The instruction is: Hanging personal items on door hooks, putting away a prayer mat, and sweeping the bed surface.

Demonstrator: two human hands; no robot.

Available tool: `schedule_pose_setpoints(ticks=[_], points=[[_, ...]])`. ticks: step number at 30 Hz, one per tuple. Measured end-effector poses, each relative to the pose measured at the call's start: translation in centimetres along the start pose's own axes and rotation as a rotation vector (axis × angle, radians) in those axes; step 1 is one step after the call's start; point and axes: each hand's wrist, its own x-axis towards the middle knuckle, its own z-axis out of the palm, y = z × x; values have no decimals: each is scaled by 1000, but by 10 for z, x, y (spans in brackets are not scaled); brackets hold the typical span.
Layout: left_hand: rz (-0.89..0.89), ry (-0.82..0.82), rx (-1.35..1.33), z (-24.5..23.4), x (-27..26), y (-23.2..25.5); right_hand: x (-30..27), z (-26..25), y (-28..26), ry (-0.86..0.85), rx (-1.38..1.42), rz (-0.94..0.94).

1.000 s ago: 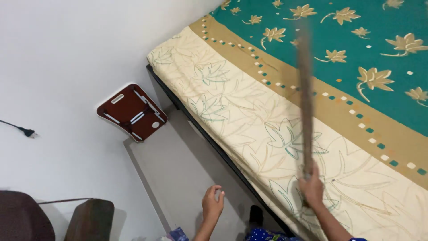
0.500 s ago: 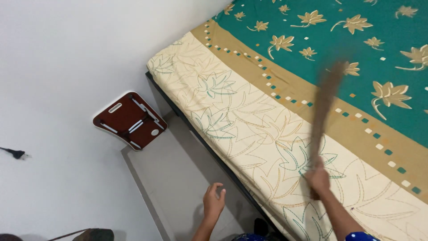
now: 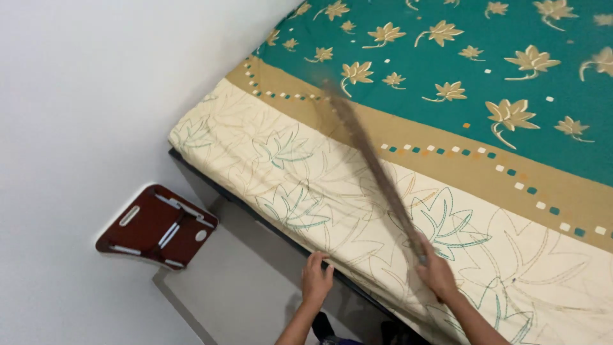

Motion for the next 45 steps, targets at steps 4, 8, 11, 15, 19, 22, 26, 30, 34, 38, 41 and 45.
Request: schedule_pose_setpoints(ticks=[4,8,11,15,19,22,26,30,34,38,41,45], points=[[63,-78,7,-9,36,-33,-13,-43,-3,281,93,271],[96,-87,3,-36,55,-52,6,-35,-2,520,361,354],[40,-107,10,-52,55,-74,38,13,-1,488,297,300],[72,-73,-6,-72,63,-111,26,83,-101,27,29,204],[111,-41,-15,-98,75,-117,27,177,-124,-30,-184,-259],[113,17,-27,-116,85,-113,-1,170,-175,-191,-158,-233],[109,73,-48,-126,93,-123,15,161,-149,22,41,-250],[99,86,-43,-132,98,-131,3,88,-151,201,276,245],[81,87,-28,-128,105,-144,20,57,-94,491,219,362],[68,73,3,-130,126,-152,60,57,-35,787,226,344],[41,46,29,-137,145,-159,86,63,-52,693,200,341],[56,23,48,-141,187,-172,138,101,-98,392,206,185]])
